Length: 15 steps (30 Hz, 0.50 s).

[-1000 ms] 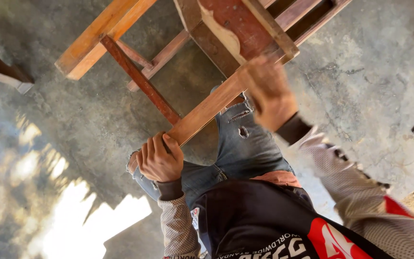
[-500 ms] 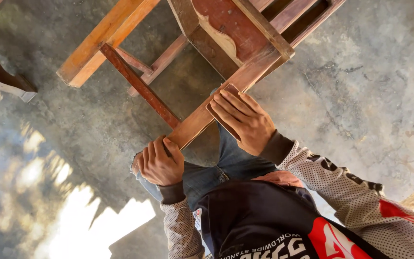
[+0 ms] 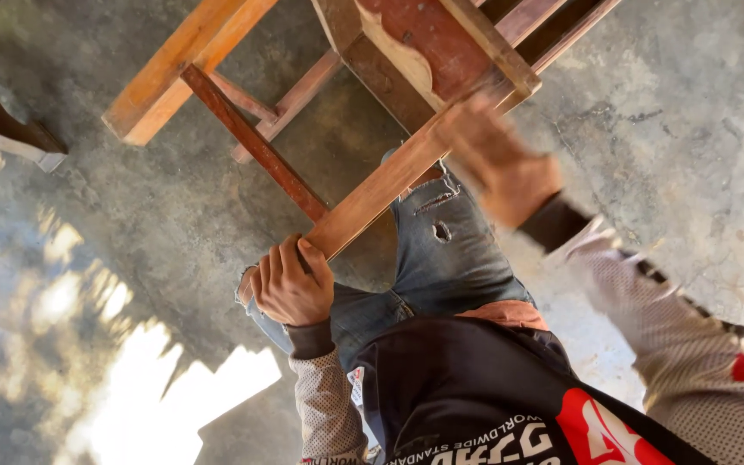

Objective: Sanding a wooden chair frame with sandpaper to smooth the surface.

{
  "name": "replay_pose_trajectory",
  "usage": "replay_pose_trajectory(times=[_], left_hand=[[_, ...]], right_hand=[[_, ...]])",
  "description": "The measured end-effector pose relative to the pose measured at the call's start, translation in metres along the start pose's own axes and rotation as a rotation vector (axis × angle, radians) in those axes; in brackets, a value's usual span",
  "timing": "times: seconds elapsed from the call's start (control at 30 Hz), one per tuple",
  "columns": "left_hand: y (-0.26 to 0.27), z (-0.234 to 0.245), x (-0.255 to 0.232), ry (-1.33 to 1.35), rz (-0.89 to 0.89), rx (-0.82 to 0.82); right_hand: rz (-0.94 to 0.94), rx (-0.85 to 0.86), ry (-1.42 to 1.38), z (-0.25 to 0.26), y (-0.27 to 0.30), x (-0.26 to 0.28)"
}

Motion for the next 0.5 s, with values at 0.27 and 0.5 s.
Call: replay_pose_trajectory(times=[0.27, 0.5], left_hand=[[0.010, -0.005, 0.006, 0.002, 0.010, 0.021], [-0.014, 0.018, -0.013, 0.031, 0.093, 0.136]], right_hand=[[-0.006, 0.040, -0.357, -0.004, -0.004, 0.039], [-0.025, 0.317, -0.287, 0.016, -0.039, 0.007]])
Point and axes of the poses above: each hand's wrist, its own y-axis away from the middle knuckle, its own z-axis out of the back of the hand, x = y × z, the point moved 2 cm from there along -y, towards the middle knuckle, and after that the axes turned 6 degrees about -x, right-handed, at the moved point
